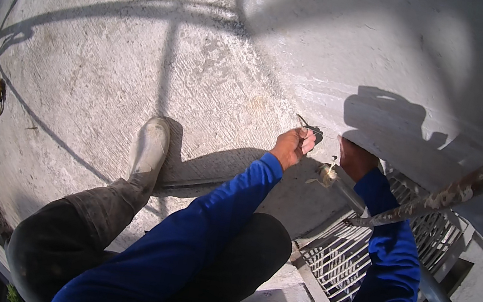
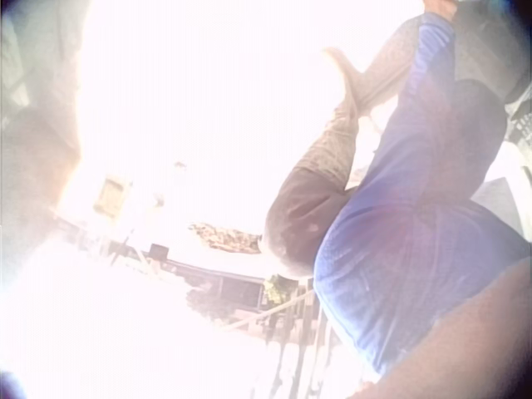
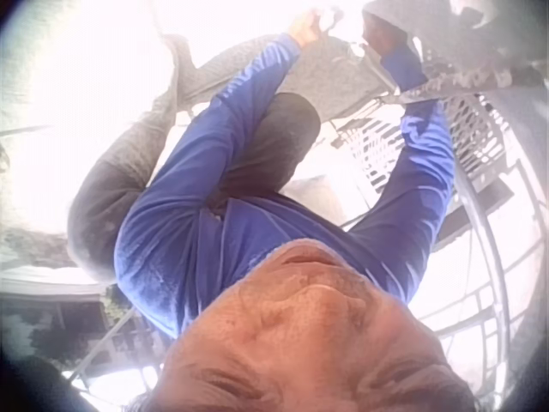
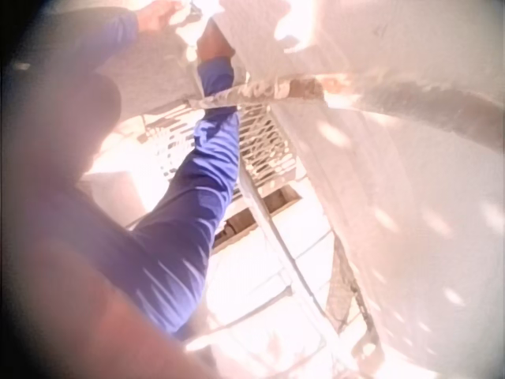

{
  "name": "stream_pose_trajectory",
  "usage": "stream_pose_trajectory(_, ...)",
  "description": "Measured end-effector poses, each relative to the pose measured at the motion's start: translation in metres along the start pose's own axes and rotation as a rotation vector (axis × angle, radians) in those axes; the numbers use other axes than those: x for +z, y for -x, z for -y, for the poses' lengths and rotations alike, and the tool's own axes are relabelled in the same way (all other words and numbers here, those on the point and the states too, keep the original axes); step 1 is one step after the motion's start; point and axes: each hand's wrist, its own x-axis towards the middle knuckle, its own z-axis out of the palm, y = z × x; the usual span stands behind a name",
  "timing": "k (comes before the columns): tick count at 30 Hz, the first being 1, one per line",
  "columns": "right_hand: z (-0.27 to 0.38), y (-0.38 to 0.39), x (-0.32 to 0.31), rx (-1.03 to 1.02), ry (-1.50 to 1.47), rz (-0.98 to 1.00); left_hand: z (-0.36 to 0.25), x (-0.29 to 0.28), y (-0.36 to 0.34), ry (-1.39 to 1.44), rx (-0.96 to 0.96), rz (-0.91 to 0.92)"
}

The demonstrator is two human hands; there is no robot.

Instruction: The person uses a hammer to chip away at a concrete surface, then handles a thin wire or cable, manipulating it with both hands near a metal railing. The person continues to work on the concrete edge and wire throughout the clip.

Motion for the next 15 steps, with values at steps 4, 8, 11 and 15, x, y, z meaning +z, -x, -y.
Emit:
stream_pose_trajectory(4, 0.0, -0.001, 0.002, -0.024, -0.002, -0.021, -0.005, -0.001, -0.007, 0.098, -0.06, -0.042)
stream_pose_trajectory(8, -0.004, 0.001, 0.006, -0.015, -0.04, 0.031, -0.007, -0.002, -0.016, 0.065, -0.049, -0.046)
stream_pose_trajectory(11, -0.004, 0.002, 0.007, 0.002, -0.055, 0.062, -0.007, -0.001, -0.022, 0.062, -0.038, -0.029)
stream_pose_trajectory(15, 0.001, -0.005, 0.001, -0.054, 0.018, 0.013, -0.019, -0.008, -0.038, 0.083, 0.038, 0.004)
